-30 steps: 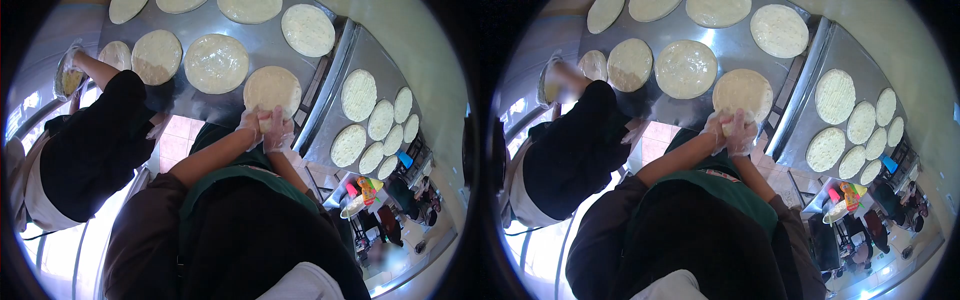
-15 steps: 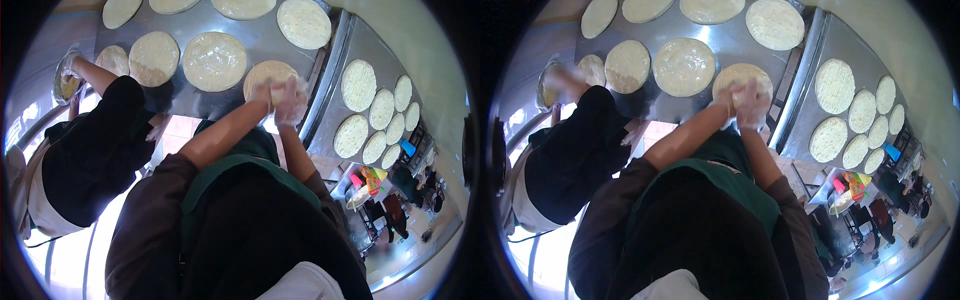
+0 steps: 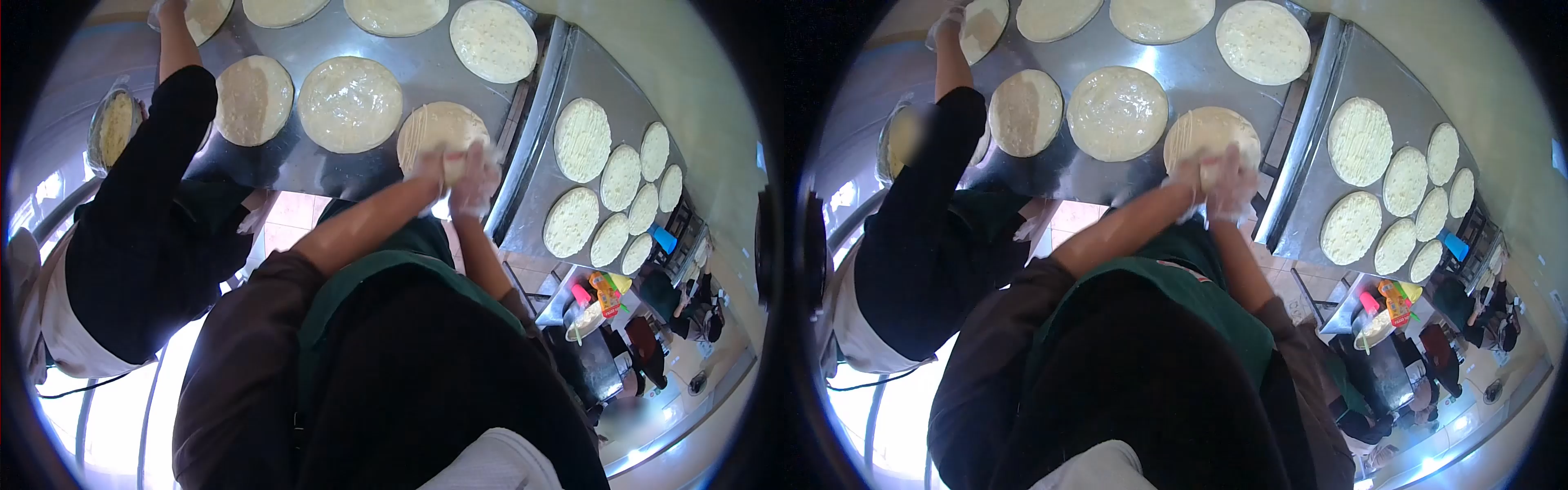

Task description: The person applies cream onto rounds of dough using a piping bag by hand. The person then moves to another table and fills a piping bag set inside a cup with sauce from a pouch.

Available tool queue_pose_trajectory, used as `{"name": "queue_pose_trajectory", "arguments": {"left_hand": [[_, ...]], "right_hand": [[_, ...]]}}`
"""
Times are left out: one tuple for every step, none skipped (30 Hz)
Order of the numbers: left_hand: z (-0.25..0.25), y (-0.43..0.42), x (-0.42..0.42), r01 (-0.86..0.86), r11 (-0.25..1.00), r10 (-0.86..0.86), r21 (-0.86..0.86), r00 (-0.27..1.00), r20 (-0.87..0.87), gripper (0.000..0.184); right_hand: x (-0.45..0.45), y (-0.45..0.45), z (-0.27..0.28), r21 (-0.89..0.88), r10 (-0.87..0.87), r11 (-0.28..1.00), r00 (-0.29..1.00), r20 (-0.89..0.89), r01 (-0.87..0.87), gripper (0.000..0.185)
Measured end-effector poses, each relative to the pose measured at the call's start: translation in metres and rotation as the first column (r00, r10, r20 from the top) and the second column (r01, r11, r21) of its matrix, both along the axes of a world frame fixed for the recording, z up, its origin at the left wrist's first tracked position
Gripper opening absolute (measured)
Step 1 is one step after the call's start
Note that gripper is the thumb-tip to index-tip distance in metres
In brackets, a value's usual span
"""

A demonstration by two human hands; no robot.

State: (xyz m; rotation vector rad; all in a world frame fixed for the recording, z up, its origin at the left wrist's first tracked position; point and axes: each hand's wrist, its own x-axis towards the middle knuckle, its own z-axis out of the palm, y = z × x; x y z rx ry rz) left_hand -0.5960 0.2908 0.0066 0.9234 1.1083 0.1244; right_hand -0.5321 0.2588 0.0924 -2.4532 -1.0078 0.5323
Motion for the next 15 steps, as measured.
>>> {"name": "queue_pose_trajectory", "arguments": {"left_hand": [[-0.002, -0.020, -0.007, -0.116, 0.986, 0.124, -0.122, 0.990, 0.066, 0.034], [-0.002, -0.042, -0.016, -0.243, 0.929, 0.286, -0.277, 0.950, 0.126, 0.033], [0.000, -0.051, -0.021, -0.296, 0.896, 0.360, -0.332, 0.921, 0.151, 0.033], [0.007, -0.046, -0.020, -0.329, 0.852, 0.400, -0.408, 0.911, 0.102, 0.033], [0.018, -0.044, -0.022, -0.359, 0.799, 0.431, -0.483, 0.901, 0.042, 0.033], [0.020, -0.027, 0.000, -0.553, 0.578, 0.612, -0.600, 0.780, -0.129, 0.037], [-0.004, -0.006, 0.016, -0.470, 0.601, 0.555, -0.646, 0.827, -0.085, 0.037], [-0.020, 0.008, 0.027, -0.384, 0.618, 0.499, -0.685, 0.866, -0.035, 0.037], [-0.016, 0.009, 0.028, -0.367, 0.721, 0.419, -0.588, 0.906, -0.051, 0.036], [-0.007, 0.011, 0.029, -0.333, 0.811, 0.338, -0.481, 0.938, -0.080, 0.036], [0.000, 0.012, 0.028, -0.283, 0.885, 0.258, -0.368, 0.959, -0.118, 0.035], [0.005, -0.001, 0.015, -0.258, 0.887, 0.242, -0.383, 0.966, -0.091, 0.034], [0.011, -0.024, -0.003, -0.233, 0.886, 0.227, -0.400, 0.972, -0.065, 0.036], [0.016, -0.047, -0.008, -0.513, 0.355, 0.678, -0.782, 0.717, -0.163, 0.035], [-0.030, -0.083, -0.024, -0.373, 0.522, 0.623, -0.767, 0.781, 0.044, 0.036]], "right_hand": [[-0.005, -0.034, -0.031, -0.071, 0.005, 0.997, 1.000, -0.004, -0.005, 0.032], [-0.021, -0.053, -0.034, 0.035, -0.194, 0.976, 0.933, -0.304, 0.215, 0.030], [-0.032, -0.062, -0.033, 0.070, -0.321, 0.894, 0.741, -0.590, 0.443, 0.029], [-0.028, -0.054, -0.029, 0.096, -0.291, 0.923, 0.838, -0.461, 0.373, 0.029], [-0.023, -0.040, -0.018, 0.103, -0.257, 0.947, 0.911, -0.324, 0.304, 0.029], [-0.012, -0.024, -0.015, 0.087, -0.203, 0.971, 0.959, -0.200, 0.224, 0.028], [-0.001, -0.008, -0.011, 0.060, -0.146, 0.987, 0.987, -0.066, 0.150, 0.027], [0.009, 0.007, -0.008, 0.027, -0.091, 0.996, 0.993, 0.071, 0.089, 0.026], [0.018, 0.022, -0.010, 0.143, -0.291, 0.899, 0.808, -0.512, 0.415, 0.025], [0.020, 0.007, -0.031, 0.293, -0.117, 0.945, 0.987, -0.112, 0.145, 0.024], [0.019, -0.007, -0.052, 0.314, 0.058, 0.935, 0.944, 0.324, -0.165, 0.024], [0.012, -0.018, -0.046, 0.164, 0.052, 0.981, 0.956, 0.289, -0.103, 0.030], [0.000, -0.037, -0.033, 0.004, 0.041, 0.999, 0.966, 0.254, -0.043, 0.039], [-0.013, -0.054, -0.037, 0.061, -0.211, 0.970, 0.939, -0.271, 0.236, 0.031], [-0.025, -0.070, -0.041, -0.017, -0.467, 0.803, 0.612, -0.638, 0.595, 0.025]]}}
